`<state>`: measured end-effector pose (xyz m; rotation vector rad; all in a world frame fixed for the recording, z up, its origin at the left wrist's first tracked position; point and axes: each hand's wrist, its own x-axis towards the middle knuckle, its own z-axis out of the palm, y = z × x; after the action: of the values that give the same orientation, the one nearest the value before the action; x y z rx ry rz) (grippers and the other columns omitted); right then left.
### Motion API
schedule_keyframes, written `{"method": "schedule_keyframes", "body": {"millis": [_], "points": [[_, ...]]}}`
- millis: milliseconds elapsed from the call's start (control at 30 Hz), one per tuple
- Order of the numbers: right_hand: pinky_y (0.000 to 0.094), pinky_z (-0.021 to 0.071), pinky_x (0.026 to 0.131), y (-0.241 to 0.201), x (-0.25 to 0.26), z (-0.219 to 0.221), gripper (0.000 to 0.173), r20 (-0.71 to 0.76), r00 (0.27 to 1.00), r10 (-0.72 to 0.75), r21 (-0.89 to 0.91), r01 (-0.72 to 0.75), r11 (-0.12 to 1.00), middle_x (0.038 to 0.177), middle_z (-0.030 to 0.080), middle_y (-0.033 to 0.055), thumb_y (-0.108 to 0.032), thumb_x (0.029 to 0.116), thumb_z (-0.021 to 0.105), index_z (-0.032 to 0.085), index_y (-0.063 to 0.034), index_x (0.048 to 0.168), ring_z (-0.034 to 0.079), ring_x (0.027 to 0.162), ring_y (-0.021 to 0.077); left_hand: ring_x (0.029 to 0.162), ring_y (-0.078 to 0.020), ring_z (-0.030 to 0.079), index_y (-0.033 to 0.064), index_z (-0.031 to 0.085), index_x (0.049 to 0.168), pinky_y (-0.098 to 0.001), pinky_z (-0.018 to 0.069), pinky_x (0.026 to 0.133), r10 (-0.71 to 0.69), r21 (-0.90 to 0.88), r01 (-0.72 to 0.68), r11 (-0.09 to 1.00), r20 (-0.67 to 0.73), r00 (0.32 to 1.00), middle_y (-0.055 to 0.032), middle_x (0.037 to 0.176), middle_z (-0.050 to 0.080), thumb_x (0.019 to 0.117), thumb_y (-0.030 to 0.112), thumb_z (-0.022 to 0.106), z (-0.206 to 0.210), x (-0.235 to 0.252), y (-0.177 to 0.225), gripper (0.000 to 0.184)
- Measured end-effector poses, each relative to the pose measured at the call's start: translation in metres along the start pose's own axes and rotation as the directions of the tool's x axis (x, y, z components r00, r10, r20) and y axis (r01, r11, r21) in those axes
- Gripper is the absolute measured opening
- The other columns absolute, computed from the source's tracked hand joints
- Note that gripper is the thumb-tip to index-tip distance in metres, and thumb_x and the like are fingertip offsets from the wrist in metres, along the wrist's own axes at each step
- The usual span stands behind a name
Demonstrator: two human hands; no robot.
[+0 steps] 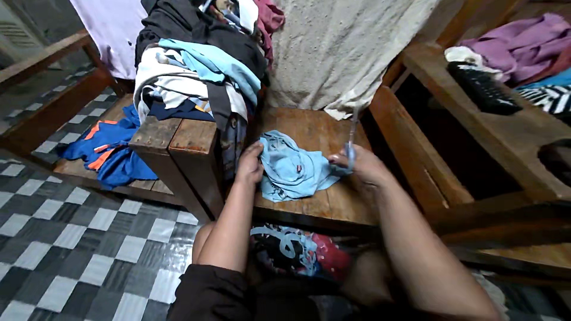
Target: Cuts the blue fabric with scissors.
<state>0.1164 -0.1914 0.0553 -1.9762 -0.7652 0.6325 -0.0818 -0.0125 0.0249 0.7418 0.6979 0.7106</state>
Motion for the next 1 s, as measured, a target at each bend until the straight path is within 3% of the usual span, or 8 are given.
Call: {"method": "schedule_keyframes", "body": {"millis": [100, 267, 400, 567, 700, 767, 900, 1000], "points": [[0.0541, 0.0466, 0.092, -0.008, 0.034, 0.030, 0.054, -0.040, 0.995, 0.093, -0.176, -0.098, 0.979, 0.112, 0.060, 0.0293, -0.024, 0.0969, 0.071, 0.048, 0.0093, 0.132, 0.059, 0.101, 0.0359, 0.098, -0.0180, 0.063, 0.0040, 0.051, 0.138, -0.0368, 0.0541, 0.086, 0.023, 0.038, -0.023, 0.999, 0.002, 1.000, -0.0115, 0.117, 0.062, 0.1073, 0.014, 0.048, -0.005, -0.005, 0.003, 0.032], [0.0683, 0.0444, 0.095, -0.016, 0.059, 0.066, 0.069, 0.032, 0.994, 0.100, -0.484, -0.073, 0.872, 0.119, 0.063, 0.0305, -0.042, 0.0859, 0.081, 0.057, 0.0040, 0.132, 0.060, 0.113, 0.0477, 0.096, -0.0180, 0.063, 0.0041, 0.055, 0.134, -0.0366, 0.0542, 0.084, 0.025, 0.097, -0.024, 0.995, -0.006, 1.000, -0.0112, 0.114, 0.064, 0.1080, 0.016, 0.048, -0.009, -0.001, 0.009, 0.030], [0.0690, 0.0450, 0.089, -0.023, 0.058, 0.078, 0.041, 0.080, 0.987, 0.136, -0.682, -0.045, 0.730, 0.114, 0.066, 0.0291, -0.030, 0.0933, 0.071, 0.065, 0.0027, 0.117, 0.062, 0.110, 0.0481, 0.095, -0.0177, 0.063, 0.0048, 0.055, 0.134, -0.0363, 0.0538, 0.083, 0.014, 0.115, -0.012, 0.993, -0.009, 1.000, -0.0111, 0.114, 0.064, 0.1074, 0.017, 0.050, -0.008, 0.004, 0.009, 0.030], [0.0705, 0.0447, 0.087, -0.009, 0.052, 0.033, 0.035, -0.258, 0.966, 0.004, -0.339, -0.094, 0.936, 0.109, 0.064, 0.0327, -0.018, 0.0948, 0.067, 0.062, 0.0058, 0.120, 0.061, 0.104, 0.0510, 0.096, -0.0169, 0.062, 0.0047, 0.053, 0.135, -0.0356, 0.0539, 0.084, 0.010, 0.084, -0.008, 0.996, -0.028, 1.000, -0.0102, 0.115, 0.063, 0.1072, 0.016, 0.049, -0.004, 0.005, 0.008, 0.030], [0.0442, 0.0531, 0.087, -0.001, -0.029, 0.002, 0.045, -0.607, 0.790, -0.084, -0.078, 0.046, 0.996, 0.107, 0.065, 0.0236, -0.016, 0.0934, 0.071, 0.053, 0.0096, 0.125, 0.065, 0.096, 0.0275, 0.079, -0.0118, 0.057, 0.0084, 0.052, 0.131, -0.0270, 0.0517, 0.071, -0.051, -0.078, 0.040, 0.996, -0.147, 0.988, -0.0048, 0.102, 0.058, 0.1067, 0.017, 0.051, 0.003, 0.008, 0.011, 0.025], [0.0323, 0.0521, 0.086, 0.021, -0.081, 0.009, 0.047, -0.626, 0.773, -0.101, -0.023, 0.111, 0.994, 0.107, 0.061, 0.0223, -0.010, 0.0955, 0.066, 0.045, 0.0165, 0.128, 0.061, 0.094, 0.0183, 0.078, -0.0106, 0.056, 0.0096, 0.050, 0.132, -0.0259, 0.0521, 0.070, -0.047, -0.113, 0.028, 0.993, -0.168, 0.985, -0.0035, 0.101, 0.057, 0.1070, 0.018, 0.051, 0.005, 0.007, 0.008, 0.027], [0.0178, 0.0523, 0.073, 0.073, -0.143, 0.033, 0.034, -0.555, 0.828, -0.084, 0.010, 0.108, 0.994, 0.089, 0.060, 0.0089, 0.002, 0.0853, 0.067, 0.048, 0.0140, 0.110, 0.060, 0.078, 0.0008, 0.106, -0.0178, 0.060, 0.0058, 0.046, 0.140, -0.0368, 0.0524, 0.091, 0.007, -0.126, -0.028, 0.992, -0.159, 0.987, -0.0106, 0.124, 0.058, 0.1095, 0.017, 0.044, 0.007, 0.004, 0.002, 0.032], [0.0363, 0.0510, 0.080, 0.060, -0.139, 0.016, 0.039, -0.339, 0.930, 0.142, -0.002, -0.152, 0.988, 0.098, 0.062, 0.0168, -0.010, 0.0941, 0.071, 0.051, 0.0107, 0.120, 0.059, 0.085, 0.0159, 0.108, -0.0203, 0.059, 0.0017, 0.047, 0.140, -0.0400, 0.0512, 0.095, 0.072, 0.039, -0.067, 0.997, -0.154, 0.985, -0.0142, 0.126, 0.058, 0.1097, 0.018, 0.044, 0.007, 0.001, -0.005, 0.034]]}}
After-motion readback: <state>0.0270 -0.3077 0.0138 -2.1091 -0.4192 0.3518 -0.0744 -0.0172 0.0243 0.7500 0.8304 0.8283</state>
